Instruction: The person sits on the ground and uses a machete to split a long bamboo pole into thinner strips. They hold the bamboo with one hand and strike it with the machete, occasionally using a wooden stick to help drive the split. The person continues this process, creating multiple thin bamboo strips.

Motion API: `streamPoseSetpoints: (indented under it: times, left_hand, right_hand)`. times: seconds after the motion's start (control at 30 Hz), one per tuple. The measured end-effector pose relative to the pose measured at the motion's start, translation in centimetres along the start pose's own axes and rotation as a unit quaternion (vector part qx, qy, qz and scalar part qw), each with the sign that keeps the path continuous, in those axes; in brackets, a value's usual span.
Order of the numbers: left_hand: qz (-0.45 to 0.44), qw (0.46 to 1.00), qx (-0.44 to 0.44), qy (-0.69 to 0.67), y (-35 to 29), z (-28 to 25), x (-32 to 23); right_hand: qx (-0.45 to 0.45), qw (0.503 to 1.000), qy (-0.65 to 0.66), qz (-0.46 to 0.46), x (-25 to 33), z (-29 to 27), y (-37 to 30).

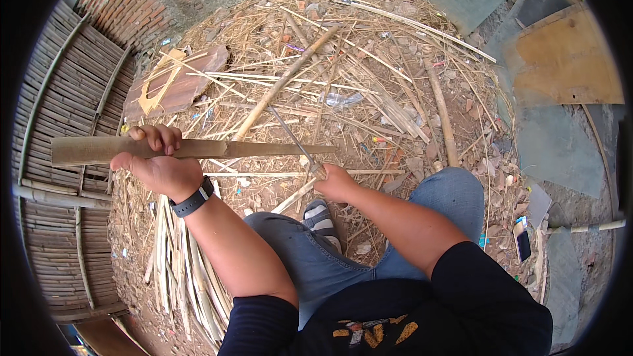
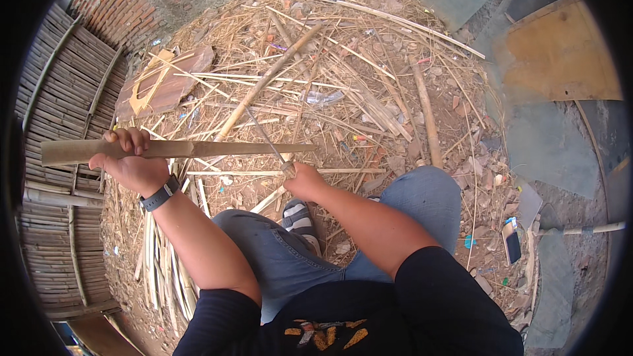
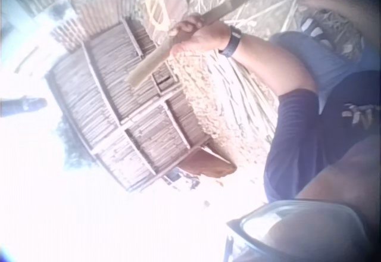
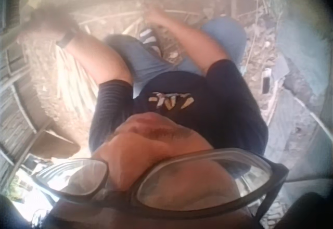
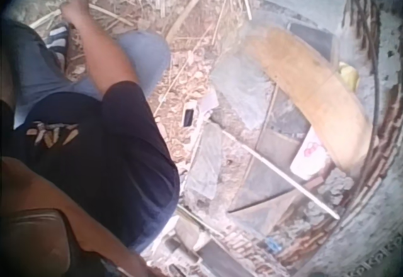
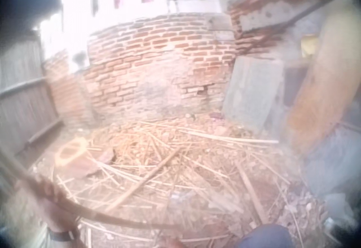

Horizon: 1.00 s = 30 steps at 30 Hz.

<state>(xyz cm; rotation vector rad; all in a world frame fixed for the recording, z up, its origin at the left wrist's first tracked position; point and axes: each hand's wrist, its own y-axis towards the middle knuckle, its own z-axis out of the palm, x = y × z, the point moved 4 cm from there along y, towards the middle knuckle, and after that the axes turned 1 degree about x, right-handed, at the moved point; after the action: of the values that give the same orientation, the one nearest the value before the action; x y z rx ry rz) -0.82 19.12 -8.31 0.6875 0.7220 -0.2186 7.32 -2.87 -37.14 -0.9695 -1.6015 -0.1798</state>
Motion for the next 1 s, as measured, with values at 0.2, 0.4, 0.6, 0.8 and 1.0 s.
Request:
streamPoseSetpoints:
  times: [0.2,0.4,0.6,0.8,1.0]
  left_hand:
    - [-0.001,1.000,-0.008,0.003,-0.3,1.1,0.0]
    - [0.002,1.000,-0.005,0.007,-0.2,0.5,-0.1]
    - [-0.002,1.000,0.000,-0.005,-0.1,0.7,0.1]
    - [0.001,1.000,-0.003,0.002,0.0,0.2,0.0]
    - [0.004,1.000,0.008,0.007,0.0,0.7,0.0]
  right_hand:
    - [-0.026,0.996,-0.036,-0.079,0.5,0.3,-0.1]
    - [-0.024,0.999,-0.007,-0.025,-0.1,0.0,0.1]
    - [-0.034,0.995,-0.036,-0.089,0.5,0.1,-0.1]
    - [-0.023,0.999,-0.020,-0.028,-0.3,0.0,0.4]
    - [-0.027,0.997,-0.030,-0.064,-0.2,0.1,0.3]
